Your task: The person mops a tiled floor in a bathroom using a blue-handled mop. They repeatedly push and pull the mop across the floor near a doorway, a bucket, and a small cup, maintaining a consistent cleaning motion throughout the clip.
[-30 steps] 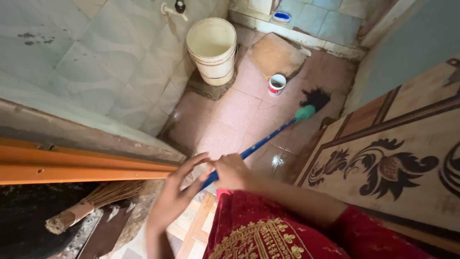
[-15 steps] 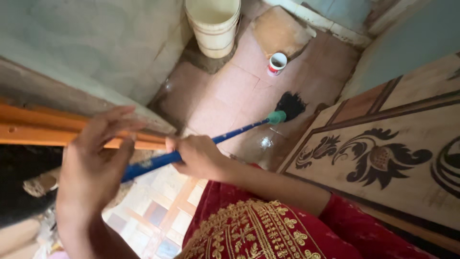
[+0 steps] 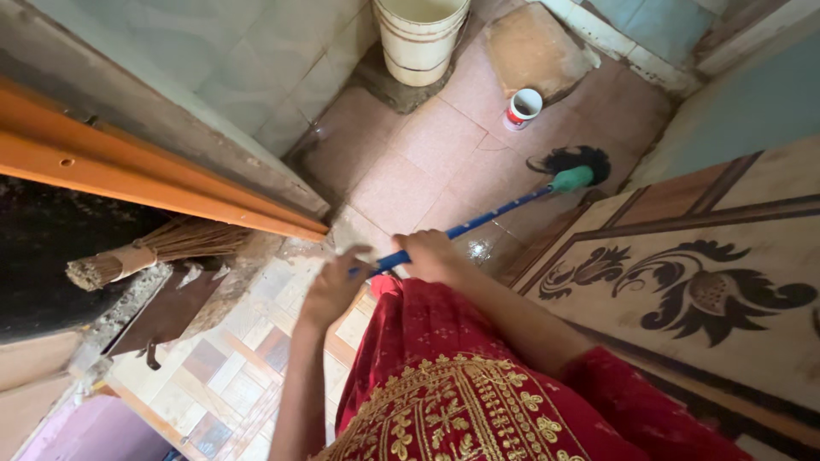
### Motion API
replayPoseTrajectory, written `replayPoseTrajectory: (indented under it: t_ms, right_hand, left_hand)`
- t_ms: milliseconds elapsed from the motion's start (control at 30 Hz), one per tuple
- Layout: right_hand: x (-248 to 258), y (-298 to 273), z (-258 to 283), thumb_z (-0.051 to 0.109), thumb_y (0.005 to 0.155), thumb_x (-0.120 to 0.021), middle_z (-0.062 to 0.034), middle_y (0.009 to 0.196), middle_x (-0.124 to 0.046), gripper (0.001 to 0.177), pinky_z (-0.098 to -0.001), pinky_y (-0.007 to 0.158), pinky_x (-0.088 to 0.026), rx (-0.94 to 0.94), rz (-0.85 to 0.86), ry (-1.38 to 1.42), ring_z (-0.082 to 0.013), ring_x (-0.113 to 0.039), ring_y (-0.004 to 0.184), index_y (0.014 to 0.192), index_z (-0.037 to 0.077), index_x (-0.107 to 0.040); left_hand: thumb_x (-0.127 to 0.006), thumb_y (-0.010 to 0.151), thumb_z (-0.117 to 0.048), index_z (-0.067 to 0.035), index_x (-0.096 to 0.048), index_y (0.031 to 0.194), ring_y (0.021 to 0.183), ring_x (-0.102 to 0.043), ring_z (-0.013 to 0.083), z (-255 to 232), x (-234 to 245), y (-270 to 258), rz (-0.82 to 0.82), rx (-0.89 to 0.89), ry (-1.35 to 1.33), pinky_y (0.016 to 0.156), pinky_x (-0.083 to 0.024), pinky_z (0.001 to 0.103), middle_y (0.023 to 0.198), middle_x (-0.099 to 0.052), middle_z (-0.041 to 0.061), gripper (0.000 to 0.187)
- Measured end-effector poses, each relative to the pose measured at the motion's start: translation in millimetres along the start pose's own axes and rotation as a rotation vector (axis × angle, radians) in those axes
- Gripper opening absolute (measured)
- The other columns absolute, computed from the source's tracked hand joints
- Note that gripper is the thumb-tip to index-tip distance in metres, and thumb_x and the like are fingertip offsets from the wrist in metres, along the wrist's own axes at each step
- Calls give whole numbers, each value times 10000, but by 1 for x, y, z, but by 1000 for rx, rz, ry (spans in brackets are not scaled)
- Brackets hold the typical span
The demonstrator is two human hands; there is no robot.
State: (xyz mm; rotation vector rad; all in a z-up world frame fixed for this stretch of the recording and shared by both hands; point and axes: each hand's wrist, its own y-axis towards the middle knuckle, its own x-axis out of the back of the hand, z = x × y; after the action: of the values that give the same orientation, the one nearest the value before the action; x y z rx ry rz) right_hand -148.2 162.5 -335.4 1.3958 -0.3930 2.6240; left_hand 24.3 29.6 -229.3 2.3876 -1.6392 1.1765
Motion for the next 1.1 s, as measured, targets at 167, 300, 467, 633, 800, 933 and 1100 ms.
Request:
replayPoseTrajectory:
  t_ms: [167, 300, 467, 633, 800, 933, 1100]
  right_hand:
    - [-2, -8, 3, 203, 755, -717, -126, 788, -728, 193, -514, 734, -543, 57, 27, 64, -384, -713, 783, 944, 195, -681]
    - [18, 10, 46, 214, 812, -719, -100, 741, -725, 151, -465, 694, -551, 91, 51, 99, -329, -723, 709, 948, 186, -660]
    - [68, 30, 117, 185, 876, -706, -52, 651, -614, 105, -393, 594, -490, 435, -451, 372, -252, -649, 586, 856, 155, -608]
    - [122, 32, 181, 146, 920, -655, 11, 567, -496, 168, -356, 530, -426, 670, -622, 547, -188, -570, 493, 766, 158, -590]
    - [114, 55, 183, 242, 936, -625, -4, 694, -485, 119, -355, 635, -419, 623, -482, 633, -175, -545, 618, 881, 149, -574]
    - [96, 72, 149, 282, 964, -583, -9, 842, -469, 149, -341, 731, -403, 550, -356, 820, -161, -522, 752, 1000, 147, -531]
    - [76, 90, 96, 332, 998, -532, -14, 1026, -450, 246, -324, 852, -381, 408, -146, 1234, -143, -493, 920, 1149, 144, -478]
  left_hand:
    - [-614, 982, -212, -84, -677, 1284, 861, -709, 263, -10, -1, -21, -60, -42, -201, 787, -559, 373, 943, -773, 136, 334]
    - [-566, 1006, -129, -18, -667, 1285, 1027, -724, 198, -44, 54, -30, -90, -445, -548, 919, -634, 325, 1152, -737, 136, 317]
    - [-503, 1006, -8, 2, -680, 1263, 547, -606, 19, -91, 154, -72, 197, -550, -803, 472, -443, 164, 773, -778, 100, 312]
    - [-546, 982, 34, 27, -648, 1194, 713, -789, 142, -161, 217, -126, 306, -959, -439, 592, -649, 269, 948, -752, 111, 236]
    - [-639, 858, 11, -15, -702, 1058, 607, -729, 50, -238, 213, -149, 128, -853, -117, 522, -539, 233, 887, -787, 62, 212]
    - [-649, 879, -14, -79, -704, 1030, 627, -708, 57, -260, 200, -140, -94, -855, 70, 517, -503, 247, 830, -750, 7, 173]
    - [-615, 977, -7, -108, -664, 1089, 764, -738, 65, -249, 171, -84, -362, -1077, 12, 683, -567, 233, 858, -699, -10, 159]
